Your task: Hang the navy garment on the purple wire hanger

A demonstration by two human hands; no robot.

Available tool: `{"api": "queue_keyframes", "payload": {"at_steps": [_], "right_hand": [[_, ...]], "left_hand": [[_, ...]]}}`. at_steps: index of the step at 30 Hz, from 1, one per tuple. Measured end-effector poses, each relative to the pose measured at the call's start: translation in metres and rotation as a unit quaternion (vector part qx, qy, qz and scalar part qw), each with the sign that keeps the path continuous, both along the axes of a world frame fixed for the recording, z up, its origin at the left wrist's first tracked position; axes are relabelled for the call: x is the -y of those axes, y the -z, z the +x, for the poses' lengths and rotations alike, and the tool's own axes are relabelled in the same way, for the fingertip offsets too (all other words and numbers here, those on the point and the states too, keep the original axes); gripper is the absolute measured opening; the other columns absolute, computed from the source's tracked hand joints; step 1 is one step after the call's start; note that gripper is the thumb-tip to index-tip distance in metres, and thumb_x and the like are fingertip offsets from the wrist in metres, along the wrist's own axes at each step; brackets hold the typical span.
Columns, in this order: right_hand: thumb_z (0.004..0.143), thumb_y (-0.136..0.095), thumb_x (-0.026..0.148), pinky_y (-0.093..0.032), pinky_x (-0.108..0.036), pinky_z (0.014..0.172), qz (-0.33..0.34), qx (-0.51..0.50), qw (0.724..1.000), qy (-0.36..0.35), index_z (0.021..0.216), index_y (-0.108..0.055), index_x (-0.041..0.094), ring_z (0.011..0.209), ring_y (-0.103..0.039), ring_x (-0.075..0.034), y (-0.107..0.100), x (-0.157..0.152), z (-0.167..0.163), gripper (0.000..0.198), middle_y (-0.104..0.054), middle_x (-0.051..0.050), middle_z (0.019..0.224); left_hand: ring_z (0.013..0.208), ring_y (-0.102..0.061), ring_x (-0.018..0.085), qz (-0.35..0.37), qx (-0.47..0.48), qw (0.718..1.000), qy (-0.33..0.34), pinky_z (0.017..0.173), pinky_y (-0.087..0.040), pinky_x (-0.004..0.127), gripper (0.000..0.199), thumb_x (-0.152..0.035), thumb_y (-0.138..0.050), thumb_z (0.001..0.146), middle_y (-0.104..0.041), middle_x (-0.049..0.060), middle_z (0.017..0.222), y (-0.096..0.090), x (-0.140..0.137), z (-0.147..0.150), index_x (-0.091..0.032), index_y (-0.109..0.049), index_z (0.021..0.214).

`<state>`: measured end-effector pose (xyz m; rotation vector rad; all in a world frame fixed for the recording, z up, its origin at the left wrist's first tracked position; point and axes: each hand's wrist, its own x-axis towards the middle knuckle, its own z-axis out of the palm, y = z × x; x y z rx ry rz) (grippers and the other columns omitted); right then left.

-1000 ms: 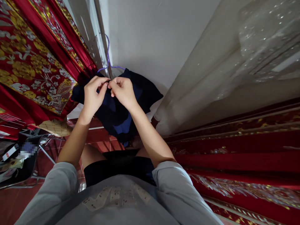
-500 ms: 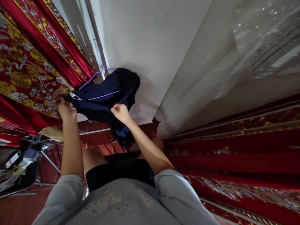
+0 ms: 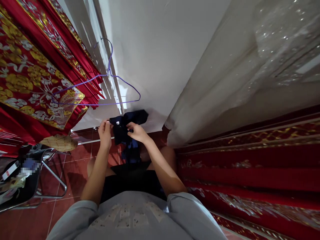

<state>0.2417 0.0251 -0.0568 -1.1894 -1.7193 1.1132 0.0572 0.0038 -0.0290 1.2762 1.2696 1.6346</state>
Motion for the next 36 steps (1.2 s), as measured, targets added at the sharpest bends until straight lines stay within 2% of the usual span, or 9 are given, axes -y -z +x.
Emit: {"api": "queue_keyframes", "payload": {"at_steps": [3, 7, 11, 15, 19, 22, 24, 28, 36], "right_hand": [[0.071, -0.075, 0.029, -0.051, -0.039, 0.094, 0.035, -0.037, 0.995, -0.089, 0.120, -0.064, 0.015, 0.103, -0.065, -0.026, -0.024, 0.006, -0.012, 0.052, -0.070, -0.011, 0.115], [0.086, -0.057, 0.035, -0.052, -0.035, 0.083, 0.029, -0.084, 0.985, -0.148, 0.095, -0.067, 0.013, 0.085, -0.062, -0.021, -0.062, 0.009, -0.025, 0.025, -0.068, -0.006, 0.089], [0.082, -0.056, 0.024, -0.052, -0.031, 0.077, 0.102, -0.054, 0.978, -0.175, 0.079, -0.064, 0.016, 0.075, -0.060, -0.017, -0.103, -0.003, -0.013, 0.012, -0.064, -0.002, 0.076], [0.076, -0.058, 0.015, -0.050, -0.036, 0.102, 0.245, -0.089, 0.962, -0.086, 0.101, -0.072, 0.019, 0.102, -0.067, -0.021, -0.135, -0.041, -0.001, 0.029, -0.073, -0.005, 0.103], [0.085, -0.060, 0.023, -0.042, -0.040, 0.116, 0.200, -0.101, 0.973, 0.058, 0.106, -0.070, 0.020, 0.122, -0.062, -0.024, -0.126, -0.095, -0.012, 0.024, -0.073, -0.008, 0.108], [0.090, -0.059, 0.029, -0.049, -0.044, 0.108, 0.094, -0.060, 0.990, 0.081, 0.092, -0.069, 0.018, 0.108, -0.067, -0.027, -0.099, -0.117, -0.021, 0.015, -0.072, -0.009, 0.093], [0.088, -0.062, 0.031, -0.054, -0.045, 0.099, 0.071, -0.031, 0.992, 0.099, 0.080, -0.066, 0.017, 0.093, -0.069, -0.027, -0.084, -0.116, -0.017, 0.016, -0.070, -0.008, 0.083], [0.079, -0.068, 0.029, -0.057, -0.040, 0.084, 0.133, -0.022, 0.977, 0.165, 0.068, -0.060, 0.019, 0.078, -0.065, -0.023, -0.072, -0.092, 0.014, 0.017, -0.066, -0.006, 0.073], [0.073, -0.073, 0.027, -0.054, -0.034, 0.067, 0.172, 0.019, 0.952, 0.251, 0.057, -0.045, 0.023, 0.061, -0.053, -0.016, -0.109, -0.052, 0.061, 0.033, -0.049, 0.001, 0.057]], "left_hand": [[0.092, -0.066, 0.019, 0.066, -0.087, 0.993, 0.039, 0.088, -0.053, 0.034, 0.033, -0.051, -0.055, 0.100, -0.068, 0.005, 0.095, -0.037, 0.006, 0.023, -0.021, -0.067, 0.100], [0.123, -0.060, 0.025, 0.141, -0.198, 0.969, 0.052, 0.113, -0.045, 0.042, 0.033, -0.053, -0.055, 0.100, -0.064, 0.010, 0.120, -0.063, 0.010, 0.025, -0.023, -0.067, 0.106], [0.128, -0.059, 0.027, 0.060, -0.179, 0.961, 0.202, 0.111, -0.048, 0.045, 0.062, -0.069, -0.028, 0.102, -0.062, 0.014, 0.132, -0.048, 0.009, -0.011, -0.024, -0.053, 0.138], [0.107, -0.066, 0.028, -0.054, -0.265, 0.924, 0.271, 0.096, -0.053, 0.041, 0.060, -0.069, -0.044, 0.098, -0.071, 0.010, 0.107, -0.024, 0.019, -0.051, -0.016, -0.065, 0.118], [0.074, -0.062, 0.020, -0.089, -0.372, 0.893, 0.237, 0.069, -0.048, 0.030, 0.046, -0.060, -0.055, 0.097, -0.067, 0.003, 0.080, -0.034, 0.035, -0.076, -0.016, -0.068, 0.090], [0.071, -0.061, 0.020, -0.058, -0.434, 0.870, 0.226, 0.069, -0.043, 0.030, 0.036, -0.050, -0.052, 0.101, -0.068, 0.003, 0.079, -0.055, 0.044, -0.090, -0.019, -0.067, 0.087], [0.073, -0.062, 0.022, -0.062, -0.478, 0.850, 0.213, 0.071, -0.041, 0.032, 0.030, -0.044, -0.052, 0.101, -0.069, 0.005, 0.080, -0.066, 0.047, -0.102, -0.021, -0.067, 0.086], [0.062, -0.055, 0.021, -0.139, -0.515, 0.825, 0.185, 0.066, -0.035, 0.031, 0.028, -0.031, -0.055, 0.096, -0.061, 0.004, 0.066, -0.078, 0.042, -0.125, -0.023, -0.061, 0.070], [0.081, -0.057, 0.023, 0.087, -0.406, 0.909, 0.030, 0.089, -0.044, 0.034, 0.020, -0.026, -0.059, 0.093, -0.059, 0.005, 0.079, -0.133, -0.017, -0.111, -0.022, -0.058, 0.074]]}}
